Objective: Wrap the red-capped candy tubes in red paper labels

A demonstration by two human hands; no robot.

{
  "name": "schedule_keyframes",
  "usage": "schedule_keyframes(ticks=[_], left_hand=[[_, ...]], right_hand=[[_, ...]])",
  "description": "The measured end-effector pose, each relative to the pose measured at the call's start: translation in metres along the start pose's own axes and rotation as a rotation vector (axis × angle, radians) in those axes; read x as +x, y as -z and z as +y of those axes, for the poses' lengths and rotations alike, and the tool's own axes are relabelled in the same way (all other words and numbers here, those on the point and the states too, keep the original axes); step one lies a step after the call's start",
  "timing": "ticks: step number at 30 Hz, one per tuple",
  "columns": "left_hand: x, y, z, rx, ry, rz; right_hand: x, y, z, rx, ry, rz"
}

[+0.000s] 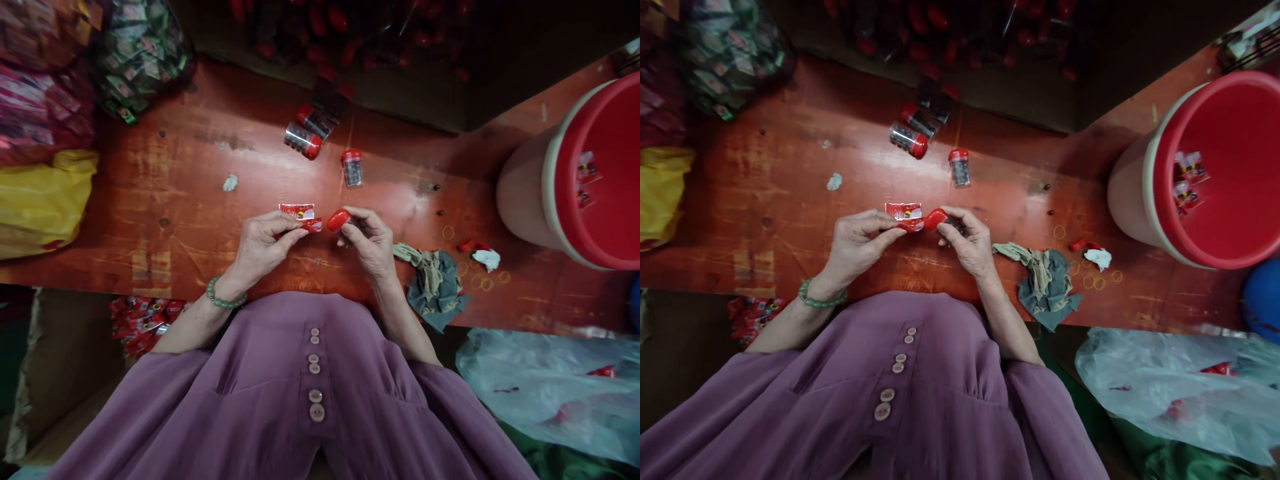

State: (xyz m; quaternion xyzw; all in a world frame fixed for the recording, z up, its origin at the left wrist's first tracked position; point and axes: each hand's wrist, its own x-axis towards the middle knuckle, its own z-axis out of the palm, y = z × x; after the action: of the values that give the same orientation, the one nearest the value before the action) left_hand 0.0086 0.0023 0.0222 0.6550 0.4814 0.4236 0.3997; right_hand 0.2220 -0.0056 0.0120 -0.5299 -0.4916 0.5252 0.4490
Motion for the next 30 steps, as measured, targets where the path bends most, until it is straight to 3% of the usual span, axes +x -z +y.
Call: schedule_keyframes(ticks=[6, 13, 18, 30], left_hand=[[-0.009, 0.001, 0.003, -0.070, -0.045, -0.019], [-0.016, 0.003, 0.006, -0.072, -0.027, -0.094], [-0.021, 0.002, 0.001, -0.057, -0.009, -0.165], [-0.023, 0.001, -0.002, -0.086, 0.020, -0.241]], right_hand=[[-0.013, -0.002, -0.020, -0.132, 0.160, -0.040], [-0.014, 0.002, -0.039, -0.489, 0.363, -0.297], [-0.011, 0.012, -0.044, -0.611, 0.314, -0.485], [0.001, 0.010, -0.043, -0.606, 0.199, -0.719]])
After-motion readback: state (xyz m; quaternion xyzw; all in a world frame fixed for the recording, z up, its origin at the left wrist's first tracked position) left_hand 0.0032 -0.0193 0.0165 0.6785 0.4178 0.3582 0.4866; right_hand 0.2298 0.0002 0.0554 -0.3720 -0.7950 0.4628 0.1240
